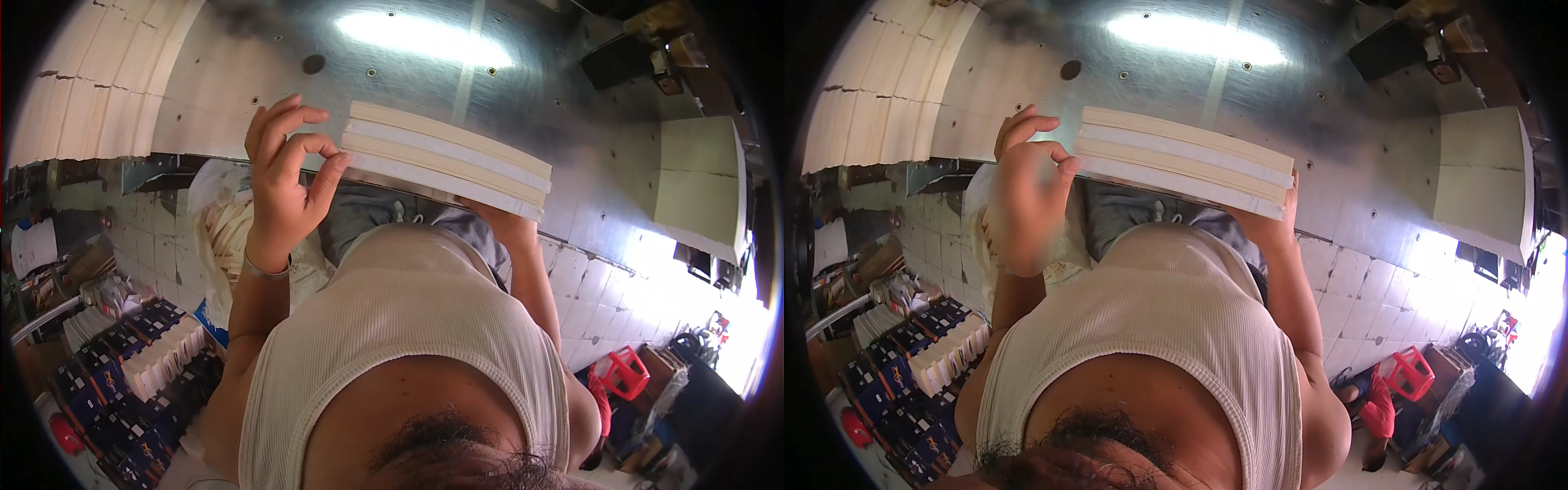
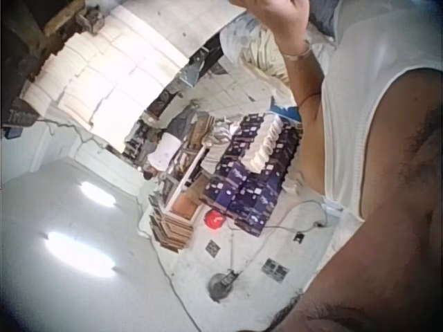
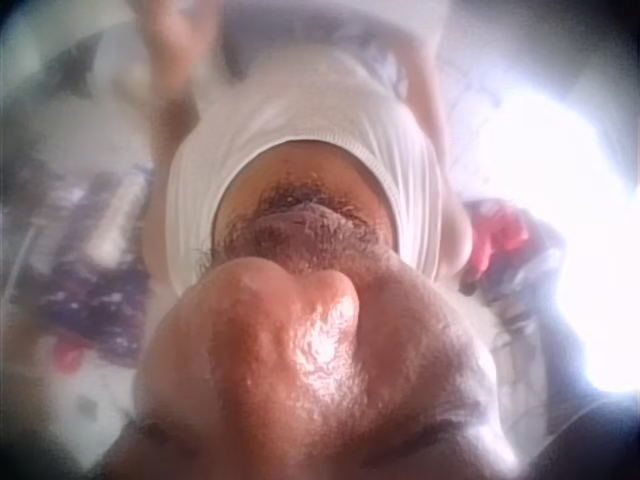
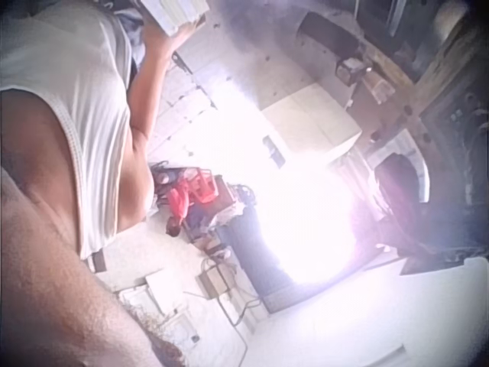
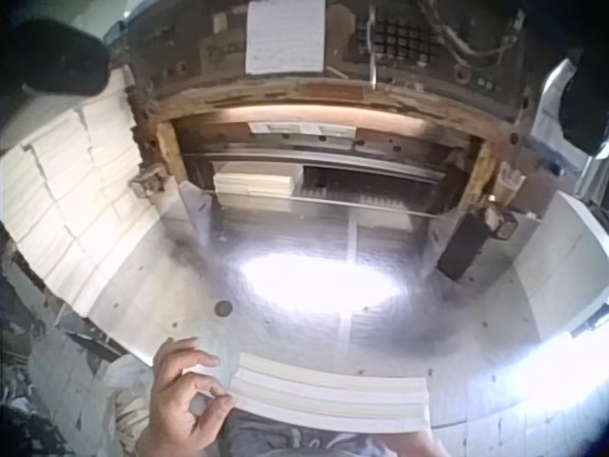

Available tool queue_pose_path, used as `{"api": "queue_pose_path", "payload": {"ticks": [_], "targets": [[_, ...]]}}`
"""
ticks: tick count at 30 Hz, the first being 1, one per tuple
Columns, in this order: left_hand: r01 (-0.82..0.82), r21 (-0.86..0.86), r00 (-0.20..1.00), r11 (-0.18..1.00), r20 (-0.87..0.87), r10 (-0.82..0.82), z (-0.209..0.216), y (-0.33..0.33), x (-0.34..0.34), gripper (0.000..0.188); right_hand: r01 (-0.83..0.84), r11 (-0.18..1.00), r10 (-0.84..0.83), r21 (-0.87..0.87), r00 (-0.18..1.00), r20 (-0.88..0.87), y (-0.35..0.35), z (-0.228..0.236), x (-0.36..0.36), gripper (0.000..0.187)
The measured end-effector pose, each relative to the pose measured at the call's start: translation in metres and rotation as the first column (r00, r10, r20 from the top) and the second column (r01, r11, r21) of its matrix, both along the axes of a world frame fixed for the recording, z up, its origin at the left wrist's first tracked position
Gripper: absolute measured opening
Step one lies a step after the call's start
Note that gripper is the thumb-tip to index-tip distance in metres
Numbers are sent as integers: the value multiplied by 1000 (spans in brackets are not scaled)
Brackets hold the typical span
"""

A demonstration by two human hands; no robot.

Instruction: The person uses an industrial paper cutter to trim and divide large stacks of paper into smaller blocks by hand, gathering trimmings into a bag and stacking the finished blocks.

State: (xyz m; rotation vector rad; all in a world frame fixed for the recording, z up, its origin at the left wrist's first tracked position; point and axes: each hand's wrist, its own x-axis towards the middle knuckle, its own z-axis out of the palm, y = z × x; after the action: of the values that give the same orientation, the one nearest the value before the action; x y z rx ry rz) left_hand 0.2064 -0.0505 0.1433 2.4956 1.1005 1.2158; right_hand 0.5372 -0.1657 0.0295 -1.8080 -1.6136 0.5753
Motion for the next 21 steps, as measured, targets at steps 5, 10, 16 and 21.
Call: {"api": "queue_pose_path", "payload": {"ticks": [5, 10, 16, 21], "targets": [[-57, 127, 998, 990, 9, 56, -12, -9, 4, 22, 2, 999, 0, 45, 1000, -30, -2, -5, 2, 53], [12, 157, 999, 988, 31, -17, -16, -26, 11, 24, 8, 999, -6, 47, 999, -43, 0, -2, 2, 53], [-89, 128, 960, 988, 276, 51, -26, -24, 1, 19, -10, 998, 12, 61, 1000, -29, 2, 1, -1, 53], [-201, -19, 961, 979, 192, 201, -29, -3, -37, 7, 11, 1000, -9, 15, 995, -98, -4, -4, 3, 51]]}}
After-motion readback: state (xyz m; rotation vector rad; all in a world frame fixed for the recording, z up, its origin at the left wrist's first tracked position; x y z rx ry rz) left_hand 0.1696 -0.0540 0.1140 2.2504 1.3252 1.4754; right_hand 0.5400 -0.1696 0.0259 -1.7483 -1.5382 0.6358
